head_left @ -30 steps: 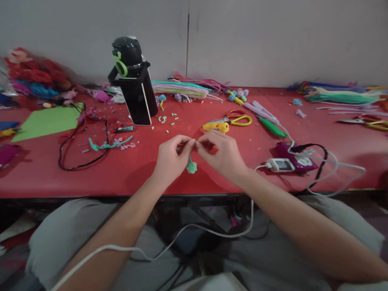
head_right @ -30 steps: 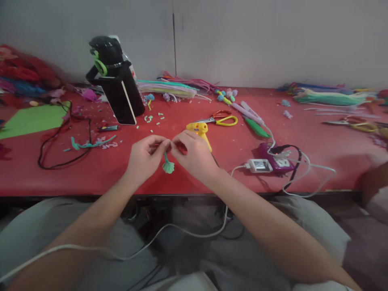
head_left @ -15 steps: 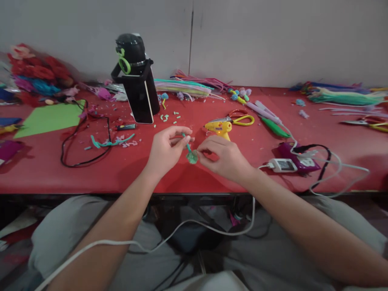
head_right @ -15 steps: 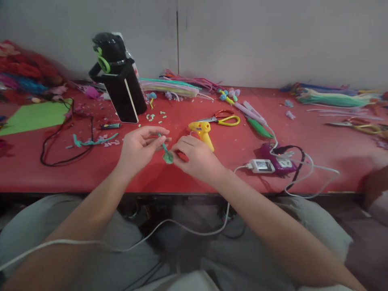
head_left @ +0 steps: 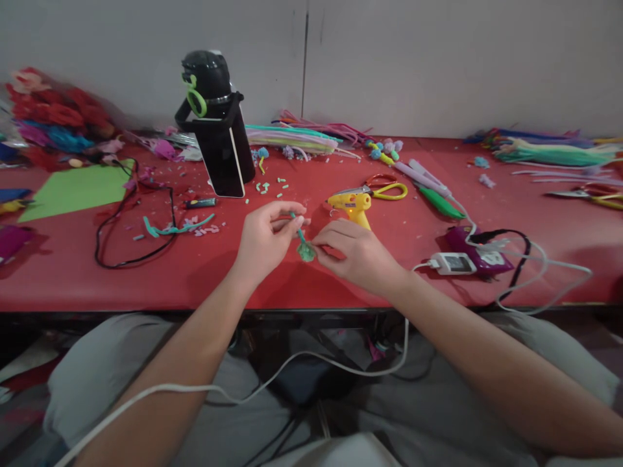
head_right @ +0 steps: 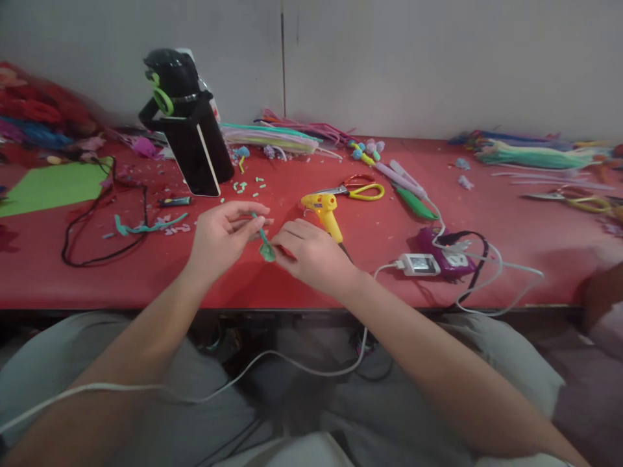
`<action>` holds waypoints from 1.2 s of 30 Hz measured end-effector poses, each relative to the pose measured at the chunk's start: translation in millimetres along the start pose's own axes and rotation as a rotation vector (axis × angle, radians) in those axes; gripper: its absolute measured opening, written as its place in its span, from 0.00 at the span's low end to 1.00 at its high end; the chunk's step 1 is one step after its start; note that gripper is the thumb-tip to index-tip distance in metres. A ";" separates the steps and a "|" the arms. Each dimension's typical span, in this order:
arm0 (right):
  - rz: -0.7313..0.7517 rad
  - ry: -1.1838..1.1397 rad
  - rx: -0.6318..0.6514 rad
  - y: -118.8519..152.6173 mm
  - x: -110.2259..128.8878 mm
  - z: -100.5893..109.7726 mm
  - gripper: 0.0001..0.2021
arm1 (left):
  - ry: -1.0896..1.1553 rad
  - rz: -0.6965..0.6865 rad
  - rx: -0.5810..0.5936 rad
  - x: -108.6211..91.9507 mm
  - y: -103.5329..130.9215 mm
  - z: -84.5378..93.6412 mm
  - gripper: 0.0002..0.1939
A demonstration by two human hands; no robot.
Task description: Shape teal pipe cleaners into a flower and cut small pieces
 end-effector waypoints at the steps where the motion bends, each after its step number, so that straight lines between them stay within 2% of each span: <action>1: 0.016 0.006 0.005 0.6 0.0 -0.3 0.09 | -0.002 -0.002 -0.003 0.8 -0.2 0.1 0.08; 11: 0.115 0.080 0.071 3.8 0.3 0.7 0.11 | -0.013 0.001 -0.035 2.3 0.1 -0.8 0.06; 16: 0.111 0.077 0.094 4.1 0.7 0.0 0.13 | -0.027 -0.017 -0.048 4.0 -1.1 -1.0 0.06; 19: 0.055 0.021 0.098 4.0 2.4 -0.7 0.12 | -0.028 -0.033 -0.059 5.5 -2.6 -0.2 0.06; 23: -0.171 -0.163 0.033 3.1 5.9 -0.6 0.09 | -0.024 -0.057 -0.073 3.2 -3.6 1.4 0.06; 27: -0.592 -0.338 -0.055 3.5 1.9 -4.5 0.06 | -0.010 -0.085 -0.098 -3.3 -2.3 2.6 0.06; 31: -0.947 -0.627 -0.082 4.0 -2.5 -12.7 0.10 | 0.015 -0.114 -0.093 -7.5 0.1 2.9 0.07; 33: -1.037 -0.741 -0.056 3.5 -0.4 -15.0 0.14 | 0.031 -0.126 -0.083 -8.8 1.2 2.6 0.07; 36: -1.035 -0.745 -0.030 2.6 5.0 -15.5 0.18 | 0.059 -0.137 -0.063 -10.5 2.4 1.9 0.07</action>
Point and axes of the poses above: each hand's wrist, its own y-axis away from the middle knuckle, its own z-axis out of the back of the hand, x = y × z, the point moved 1 cm from there along -y, towards the middle knuckle, and after that the axes turned 13 degrees about -x, right-handed, at the moved point
